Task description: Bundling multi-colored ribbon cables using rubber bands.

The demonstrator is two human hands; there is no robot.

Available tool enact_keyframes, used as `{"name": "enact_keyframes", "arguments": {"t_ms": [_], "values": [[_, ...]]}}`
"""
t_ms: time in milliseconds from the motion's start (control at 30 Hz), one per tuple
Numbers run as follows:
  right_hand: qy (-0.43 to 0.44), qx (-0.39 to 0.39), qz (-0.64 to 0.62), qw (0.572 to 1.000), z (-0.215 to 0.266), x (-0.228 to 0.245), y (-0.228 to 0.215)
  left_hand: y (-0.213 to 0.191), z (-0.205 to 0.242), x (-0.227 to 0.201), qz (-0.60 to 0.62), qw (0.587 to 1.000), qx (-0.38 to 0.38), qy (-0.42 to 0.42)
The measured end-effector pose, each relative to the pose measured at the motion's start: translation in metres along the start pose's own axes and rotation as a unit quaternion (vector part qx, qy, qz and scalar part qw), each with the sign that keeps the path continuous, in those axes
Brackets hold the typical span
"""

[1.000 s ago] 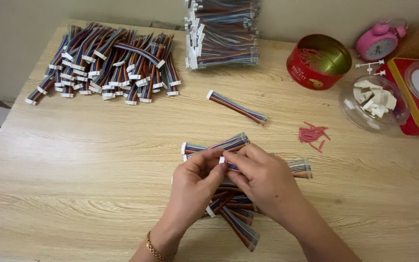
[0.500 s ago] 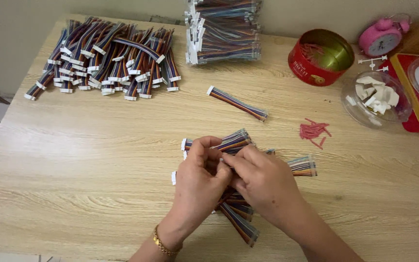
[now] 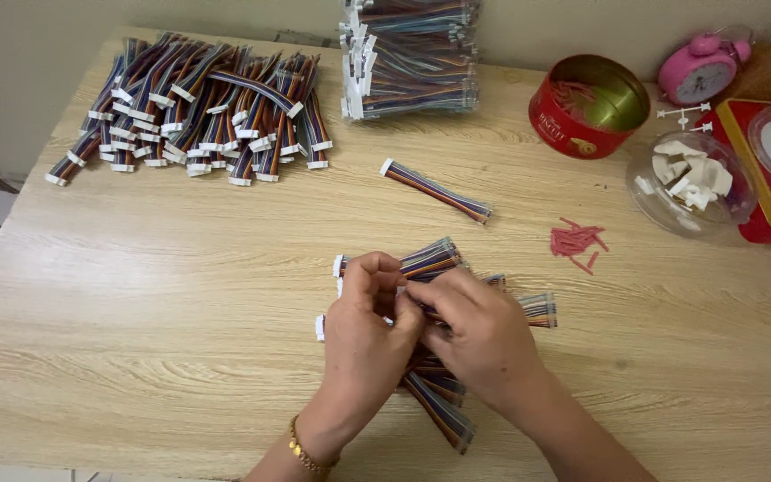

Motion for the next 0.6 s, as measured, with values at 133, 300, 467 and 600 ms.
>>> {"name": "enact_keyframes", "arguments": {"t_ms": [133, 300, 467, 600], "values": [[0.021, 0.015, -0.009, 1.0, -0.002, -0.002, -0.005, -0.004, -0.001, 0.006, 0.149, 0.987, 0.026, -0.06], [0.009, 0.046, -0.028, 0.999, -0.001, -0.002, -0.003, 0.0, -0.001, 0.021, 0.198, 0.973, 0.038, -0.109], [0.009, 0.052, -0.019, 0.998, -0.002, -0.001, 0.002, 0.003, 0.002, 0.01, 0.093, 0.994, 0.008, -0.051], [0.044, 0.056, -0.034, 0.997, -0.006, 0.0, -0.003, 0.0, 0.003, 0.012, 0.143, 0.989, 0.018, -0.033]]}}
Point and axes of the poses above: each hand's wrist, its own z-axis away from the middle knuckle, its own y-axis out of the palm, x = y × z, the point moved 5 cm from there along -z, towards the middle knuckle, and after that the axes turned 8 degrees about y, right-handed, at the moved point
